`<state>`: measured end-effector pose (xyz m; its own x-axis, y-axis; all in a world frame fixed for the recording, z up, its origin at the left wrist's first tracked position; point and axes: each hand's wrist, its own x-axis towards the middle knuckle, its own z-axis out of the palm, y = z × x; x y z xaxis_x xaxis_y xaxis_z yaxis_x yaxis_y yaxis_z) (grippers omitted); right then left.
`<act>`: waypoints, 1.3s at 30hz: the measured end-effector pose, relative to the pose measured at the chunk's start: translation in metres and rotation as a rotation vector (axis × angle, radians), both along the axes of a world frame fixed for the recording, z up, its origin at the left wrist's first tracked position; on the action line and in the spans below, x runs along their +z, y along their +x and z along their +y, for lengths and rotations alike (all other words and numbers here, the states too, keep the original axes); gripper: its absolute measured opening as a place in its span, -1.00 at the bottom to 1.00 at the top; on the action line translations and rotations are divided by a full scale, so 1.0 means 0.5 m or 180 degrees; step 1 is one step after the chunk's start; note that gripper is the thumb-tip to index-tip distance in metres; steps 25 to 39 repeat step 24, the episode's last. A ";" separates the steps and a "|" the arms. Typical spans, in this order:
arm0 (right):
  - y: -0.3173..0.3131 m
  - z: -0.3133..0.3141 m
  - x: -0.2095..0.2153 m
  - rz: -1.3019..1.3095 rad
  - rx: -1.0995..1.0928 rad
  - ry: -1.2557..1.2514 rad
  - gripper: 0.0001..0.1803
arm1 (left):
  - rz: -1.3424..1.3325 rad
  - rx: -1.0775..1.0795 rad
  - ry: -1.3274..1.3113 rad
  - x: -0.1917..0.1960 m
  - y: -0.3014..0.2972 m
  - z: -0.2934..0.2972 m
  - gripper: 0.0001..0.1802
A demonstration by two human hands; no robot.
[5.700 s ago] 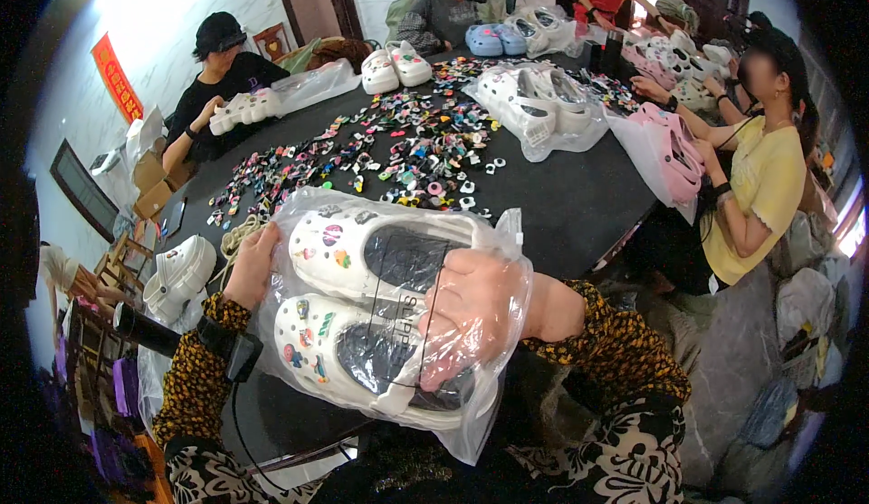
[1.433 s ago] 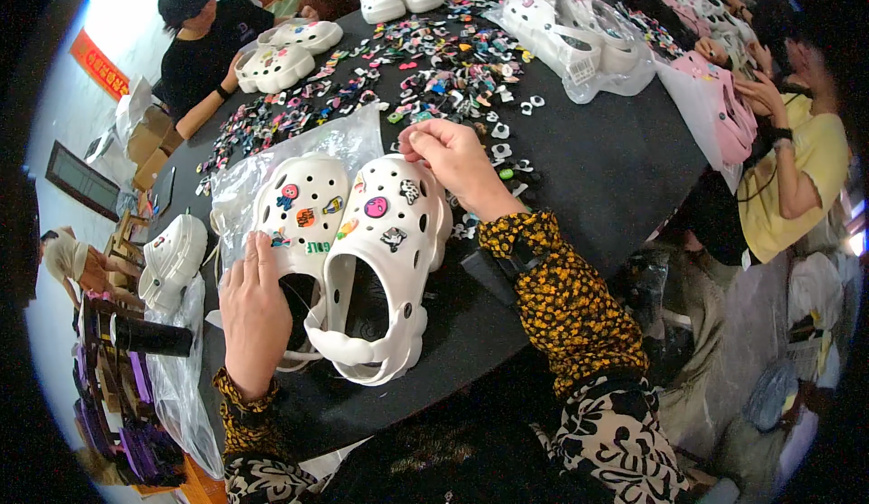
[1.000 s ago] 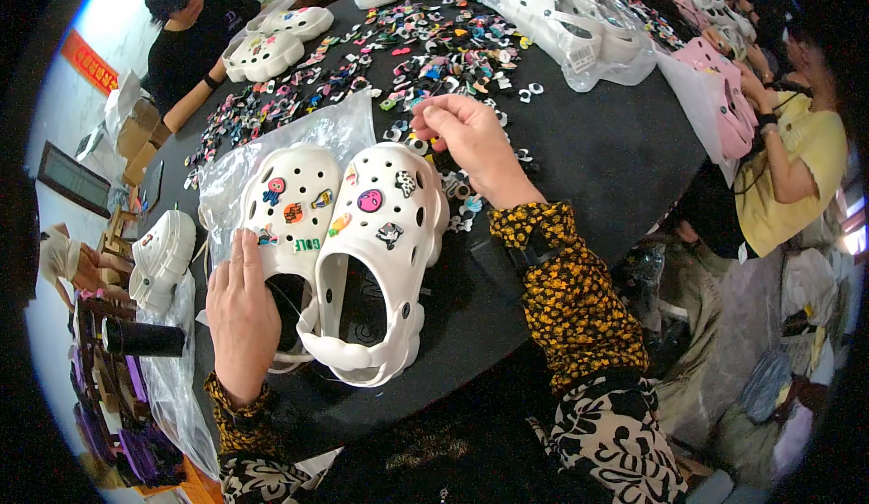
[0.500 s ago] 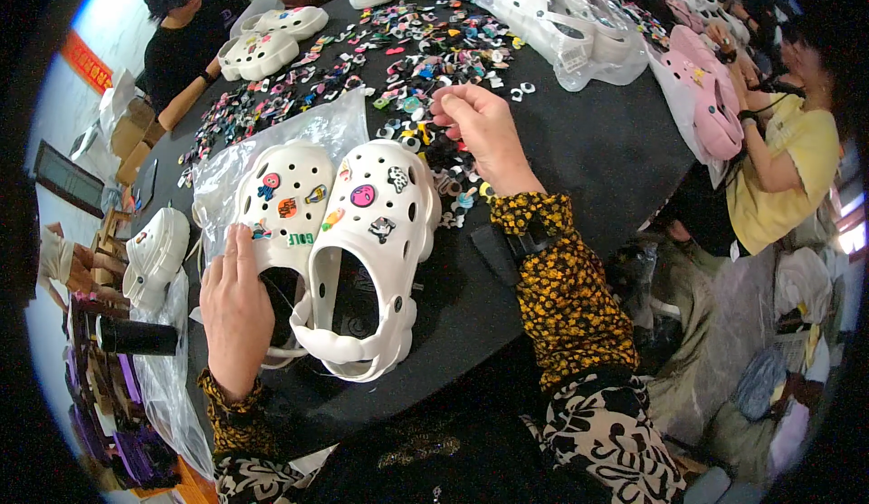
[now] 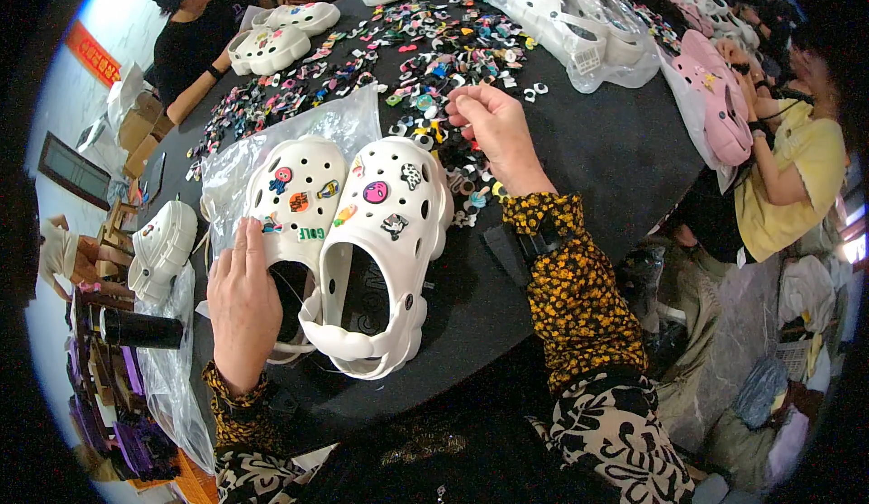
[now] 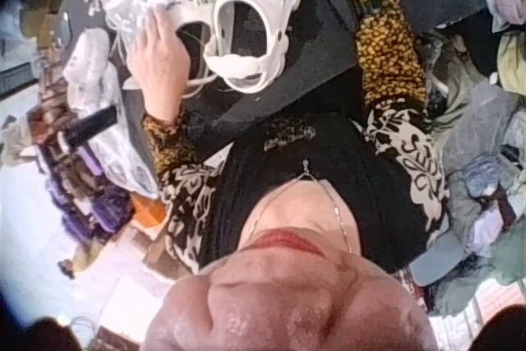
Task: Apply decorative charms to rubber clogs and package them in plastic bags.
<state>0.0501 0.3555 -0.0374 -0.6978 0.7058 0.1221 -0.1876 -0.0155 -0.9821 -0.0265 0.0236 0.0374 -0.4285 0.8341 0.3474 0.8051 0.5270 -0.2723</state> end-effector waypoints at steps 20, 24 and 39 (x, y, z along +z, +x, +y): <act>-0.004 0.035 -0.018 -0.0050 -0.0773 0.0695 -0.84 | -0.0094 0.0009 0.0093 0.000 -0.002 0.006 -0.48; -0.008 0.062 -0.039 -0.0290 -0.0721 0.1151 -0.78 | -0.0091 -0.0014 0.0095 -0.001 -0.008 0.002 -0.46; -0.008 0.062 -0.039 -0.0290 -0.0721 0.1151 -0.78 | -0.0091 -0.0014 0.0095 -0.001 -0.008 0.002 -0.46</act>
